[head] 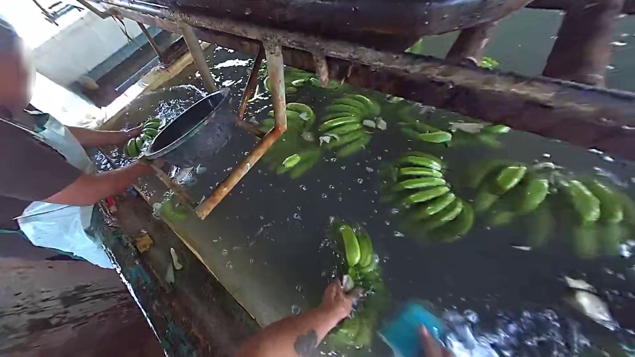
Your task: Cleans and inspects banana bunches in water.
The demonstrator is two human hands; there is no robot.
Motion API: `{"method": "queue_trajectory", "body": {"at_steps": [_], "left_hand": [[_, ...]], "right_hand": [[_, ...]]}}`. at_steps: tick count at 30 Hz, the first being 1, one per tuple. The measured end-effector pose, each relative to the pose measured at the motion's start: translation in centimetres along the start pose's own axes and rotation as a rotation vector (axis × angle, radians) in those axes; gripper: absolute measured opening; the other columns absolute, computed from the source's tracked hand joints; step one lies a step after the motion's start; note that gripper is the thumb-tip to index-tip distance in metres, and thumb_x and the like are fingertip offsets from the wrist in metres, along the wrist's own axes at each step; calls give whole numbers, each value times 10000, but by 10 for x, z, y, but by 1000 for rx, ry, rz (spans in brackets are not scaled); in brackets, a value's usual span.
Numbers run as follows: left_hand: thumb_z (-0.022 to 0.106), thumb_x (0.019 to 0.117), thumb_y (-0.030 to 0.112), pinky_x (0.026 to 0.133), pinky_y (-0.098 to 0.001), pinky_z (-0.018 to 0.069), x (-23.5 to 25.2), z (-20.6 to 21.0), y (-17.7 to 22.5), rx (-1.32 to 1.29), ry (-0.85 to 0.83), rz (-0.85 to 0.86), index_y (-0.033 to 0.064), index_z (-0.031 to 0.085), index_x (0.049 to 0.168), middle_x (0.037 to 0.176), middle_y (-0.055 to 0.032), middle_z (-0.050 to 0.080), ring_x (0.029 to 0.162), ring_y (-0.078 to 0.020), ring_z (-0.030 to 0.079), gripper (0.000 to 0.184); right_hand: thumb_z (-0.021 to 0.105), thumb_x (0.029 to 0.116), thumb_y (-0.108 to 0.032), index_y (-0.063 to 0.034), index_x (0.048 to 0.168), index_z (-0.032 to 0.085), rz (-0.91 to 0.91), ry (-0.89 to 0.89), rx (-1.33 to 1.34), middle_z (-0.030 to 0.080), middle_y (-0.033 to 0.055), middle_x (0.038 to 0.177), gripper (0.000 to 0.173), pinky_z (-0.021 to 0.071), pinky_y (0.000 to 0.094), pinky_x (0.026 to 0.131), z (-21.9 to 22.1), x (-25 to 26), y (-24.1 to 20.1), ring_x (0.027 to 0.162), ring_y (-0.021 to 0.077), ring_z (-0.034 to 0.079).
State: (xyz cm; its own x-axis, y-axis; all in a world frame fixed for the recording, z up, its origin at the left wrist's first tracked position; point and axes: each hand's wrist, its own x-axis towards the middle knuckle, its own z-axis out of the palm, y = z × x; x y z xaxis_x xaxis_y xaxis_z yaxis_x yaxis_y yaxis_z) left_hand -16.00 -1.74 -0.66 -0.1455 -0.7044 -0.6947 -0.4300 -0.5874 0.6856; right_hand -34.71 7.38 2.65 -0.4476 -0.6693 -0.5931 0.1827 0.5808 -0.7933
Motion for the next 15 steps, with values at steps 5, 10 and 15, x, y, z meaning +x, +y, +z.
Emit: {"method": "queue_trajectory", "body": {"at_steps": [5,10,15], "left_hand": [[564,1019,67,1122,-443,420,-32,-3,-2,-73,29,-9,-125,445,1426,1390,-305,541,1313,-347,530,465],[489,1079,267,846,-411,585,-21,-71,-28,-660,-99,-204,51,513,1379,1111,-115,683,966,-190,680,371],[344,1121,231,787,-330,536,-10,-131,-35,-345,-81,-376,16,544,1280,1045,-100,629,881,-147,608,334]], "right_hand": [[658,947,-109,-68,1353,662,-506,-33,-781,627,287,1285,408,544,636,872,92,12,-56,1075,458,668],[511,1057,-148,28,1425,555,-184,6,-754,590,279,1396,410,406,575,1137,27,79,-16,1319,414,559],[547,1058,-151,86,1430,479,155,-48,-462,567,296,1370,446,478,501,1066,-18,77,9,1244,355,587]]}}
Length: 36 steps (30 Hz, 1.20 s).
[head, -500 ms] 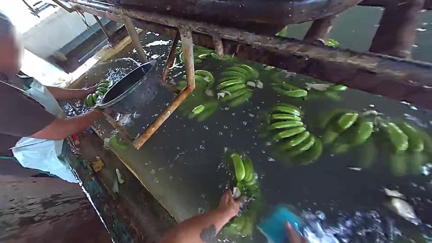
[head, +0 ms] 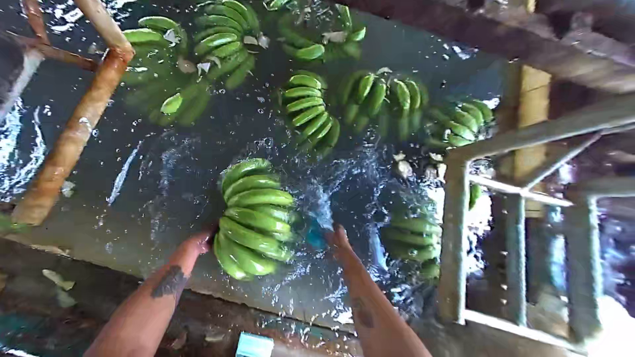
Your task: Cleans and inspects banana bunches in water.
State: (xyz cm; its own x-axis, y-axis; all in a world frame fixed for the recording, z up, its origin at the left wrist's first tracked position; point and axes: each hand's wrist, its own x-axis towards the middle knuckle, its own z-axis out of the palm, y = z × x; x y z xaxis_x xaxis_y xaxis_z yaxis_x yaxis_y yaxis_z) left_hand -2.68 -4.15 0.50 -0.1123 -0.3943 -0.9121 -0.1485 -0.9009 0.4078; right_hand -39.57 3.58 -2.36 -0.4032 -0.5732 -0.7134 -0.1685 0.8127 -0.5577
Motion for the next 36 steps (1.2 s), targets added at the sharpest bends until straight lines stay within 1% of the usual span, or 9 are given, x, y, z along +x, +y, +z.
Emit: {"method": "queue_trajectory", "body": {"at_steps": [4,9,16,19,22,24,27,32,36], "left_hand": [[350,1123,141,934,-317,455,-18,-8,3,251,276,63,-124,485,1333,1202,-223,567,1025,-207,550,364],[272,1140,205,1001,-411,480,-12,0,-12,322,157,15,-73,452,1418,1330,-242,567,1161,-262,589,432],[221,1141,298,885,-388,518,0,-2,-37,-82,132,-27,-35,476,1373,1211,-183,597,1027,-219,597,480],[284,1114,381,691,-336,597,-5,5,-36,-389,20,113,98,583,1209,937,-46,701,811,-131,686,422],[478,1075,210,811,-409,602,-9,32,-21,-471,32,258,67,484,1397,1103,-112,691,956,-196,696,352],[627,966,40,887,-410,598,-10,61,-5,-347,73,413,37,413,1480,1232,-150,651,1054,-212,681,557],[740,851,-8,1051,-394,522,0,94,-6,8,79,641,-4,434,1503,1372,-201,604,1226,-231,623,720],[541,998,102,1152,-568,349,-37,97,-22,882,6,671,-74,562,1387,1375,-303,578,1342,-434,509,427],[604,947,241,1135,-812,58,-29,60,-56,959,132,1351,310,693,1328,1501,-126,549,1485,-464,329,397]], "right_hand": [[483,1077,-194,60,1430,489,-156,116,424,649,200,1217,435,566,373,910,28,-46,-47,1022,190,666],[751,920,-305,-37,1396,541,-468,49,-226,721,196,1129,585,582,566,816,93,-90,-106,910,352,734],[572,1057,-349,7,1406,577,-70,-40,-115,648,239,1322,499,466,521,1091,20,-12,16,1239,334,625],[500,1090,-290,21,1409,540,111,62,371,682,172,1195,447,568,382,904,3,-39,70,1019,194,676],[315,1099,-510,-68,1257,555,297,101,636,618,50,806,528,517,326,522,29,-78,77,606,121,576],[362,1080,-533,-93,1264,542,338,74,741,615,65,823,510,527,383,522,55,-105,53,625,161,590],[576,1050,-236,-20,1450,440,197,21,784,661,179,1123,474,592,433,734,82,-141,8,881,234,673],[618,881,-42,78,1148,576,-373,-63,667,713,37,915,295,619,283,756,56,-156,-60,802,75,706],[684,938,-69,65,1132,646,-529,-51,316,730,65,919,238,615,285,784,1,-103,-68,815,84,715]]}}
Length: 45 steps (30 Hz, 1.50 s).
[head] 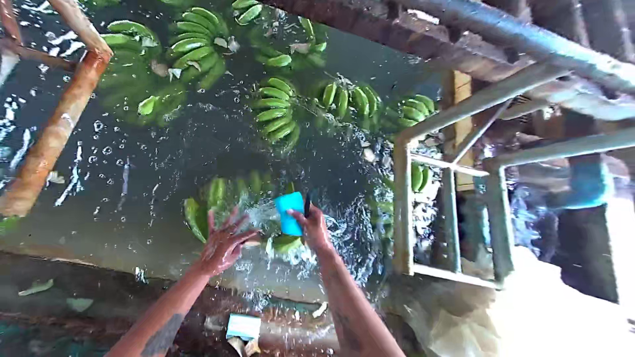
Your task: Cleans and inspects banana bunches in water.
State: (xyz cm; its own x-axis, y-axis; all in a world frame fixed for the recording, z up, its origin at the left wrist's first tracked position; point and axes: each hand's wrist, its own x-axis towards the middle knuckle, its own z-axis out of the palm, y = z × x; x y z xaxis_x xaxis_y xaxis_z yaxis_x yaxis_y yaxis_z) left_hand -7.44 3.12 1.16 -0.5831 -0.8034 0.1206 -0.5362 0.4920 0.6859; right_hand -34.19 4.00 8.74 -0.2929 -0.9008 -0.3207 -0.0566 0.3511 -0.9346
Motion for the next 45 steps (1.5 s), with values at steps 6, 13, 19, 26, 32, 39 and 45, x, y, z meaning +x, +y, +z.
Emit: {"method": "queue_trajectory", "body": {"at_steps": [6,13,19,26,32,39,45], "left_hand": [[752,928,259,1126,-469,440,21,1,-7,-748,479,-1103,46,270,1579,1565,-204,399,1408,-278,451,838],[697,947,128,929,-429,574,46,2,-33,-990,506,-1118,5,477,1422,1279,-179,623,1117,-231,647,538],[609,985,85,915,-399,573,37,4,-35,-1102,658,-1032,-12,444,1422,1246,-164,620,1077,-202,650,477],[505,1072,298,991,-459,504,18,-2,-10,-1099,461,-1277,48,432,1482,1413,-168,543,1231,-247,569,486],[474,1065,438,1053,-532,481,18,-16,-38,-1167,248,-1226,151,385,1543,1481,-135,520,1324,-278,539,564],[465,1045,278,803,-515,591,10,-28,5,-1358,74,-1333,84,424,1437,1260,-205,610,1036,-339,669,439],[444,1050,199,838,-512,570,7,-8,85,-1476,332,-1416,61,417,1415,1279,-209,565,1068,-334,637,392]], "right_hand": [[638,1015,-189,73,1431,487,301,-42,-182,665,247,1234,514,551,430,1003,41,12,83,1117,275,679],[725,929,-95,39,1509,407,354,146,95,596,244,1368,675,527,422,1048,98,1,83,1224,268,623],[681,948,-56,100,1324,552,182,357,5,683,242,1095,427,588,423,854,67,14,63,951,265,695],[548,1018,-131,-110,1341,670,220,23,-853,653,214,1305,346,538,586,970,-20,-45,30,1142,386,670],[667,966,-169,-100,1288,690,286,-285,-904,698,180,1221,331,512,589,998,-89,-93,-26,1129,359,670],[446,1071,-514,-55,1289,645,481,-218,-753,723,175,1081,546,526,613,913,-59,-105,3,1009,358,696],[424,1103,-364,-36,1223,671,485,158,-802,727,216,1063,428,521,603,897,-12,-69,19,1040,398,698]]}}
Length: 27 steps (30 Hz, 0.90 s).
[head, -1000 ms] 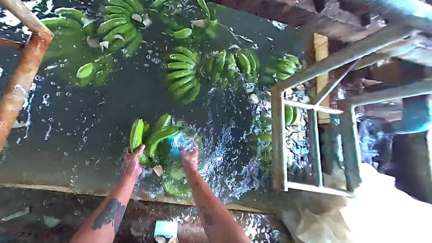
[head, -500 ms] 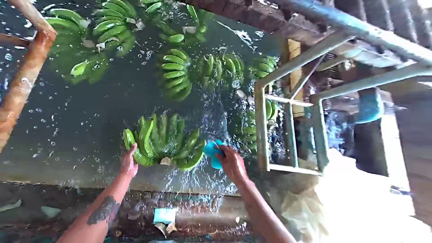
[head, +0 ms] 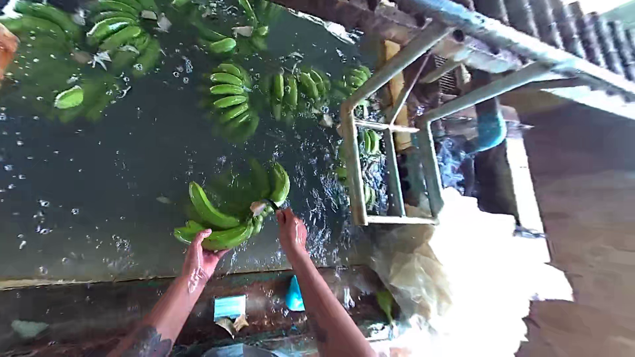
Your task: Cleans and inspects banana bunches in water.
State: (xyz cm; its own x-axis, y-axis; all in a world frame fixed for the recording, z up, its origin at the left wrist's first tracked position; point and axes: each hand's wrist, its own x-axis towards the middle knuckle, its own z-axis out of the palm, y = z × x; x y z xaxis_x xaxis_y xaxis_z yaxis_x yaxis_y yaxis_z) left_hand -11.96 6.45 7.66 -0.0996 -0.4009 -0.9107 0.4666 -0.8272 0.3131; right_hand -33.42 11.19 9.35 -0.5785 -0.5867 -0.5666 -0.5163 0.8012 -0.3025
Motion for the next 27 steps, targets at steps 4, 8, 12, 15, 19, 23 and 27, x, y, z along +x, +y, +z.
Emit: {"method": "queue_trajectory", "body": {"at_steps": [4,8,12,15,19,23,27], "left_hand": [[447,1050,169,849,-479,562,-16,25,-22,-14,33,42,40,421,1415,1298,-206,538,1084,-314,618,388],[492,1044,96,880,-449,559,-10,29,-52,0,60,178,9,375,1474,1333,-229,532,1101,-302,615,453],[492,1037,96,827,-427,578,-3,9,-42,19,28,197,14,413,1418,1241,-184,575,1032,-256,641,397],[472,1032,123,826,-465,568,-9,15,-22,24,20,127,39,427,1403,1270,-198,552,1060,-292,626,384],[468,1040,201,869,-502,558,-24,30,0,9,55,19,93,415,1444,1350,-202,525,1142,-334,605,421],[482,1026,226,887,-522,554,-22,29,6,-62,110,-48,115,405,1458,1381,-203,513,1177,-353,592,453],[476,1028,242,897,-513,550,-27,19,7,-89,105,-54,115,399,1455,1374,-197,515,1177,-346,589,452]], "right_hand": [[377,1117,-353,-39,1321,612,-11,6,-135,726,221,1100,442,522,582,941,-1,18,-12,1100,399,692],[360,1125,-277,35,1321,600,13,-182,123,698,242,1102,440,544,524,918,16,3,2,1014,358,691],[354,1101,-218,10,988,573,-91,-258,766,520,-41,640,336,431,204,453,1,-34,23,477,26,464],[405,1111,-230,50,1177,635,-121,23,325,650,146,828,368,549,423,701,-13,1,25,714,243,638],[415,1109,-330,-31,1314,619,-121,27,-70,722,237,1102,416,517,606,920,-7,18,3,1066,426,695],[390,1120,-286,4,1360,569,-95,-11,122,714,250,1097,417,543,569,930,32,3,-14,1046,409,704],[387,1116,-314,-10,1299,609,-140,-99,73,718,236,1047,418,532,591,905,23,4,-8,1023,407,703]]}}
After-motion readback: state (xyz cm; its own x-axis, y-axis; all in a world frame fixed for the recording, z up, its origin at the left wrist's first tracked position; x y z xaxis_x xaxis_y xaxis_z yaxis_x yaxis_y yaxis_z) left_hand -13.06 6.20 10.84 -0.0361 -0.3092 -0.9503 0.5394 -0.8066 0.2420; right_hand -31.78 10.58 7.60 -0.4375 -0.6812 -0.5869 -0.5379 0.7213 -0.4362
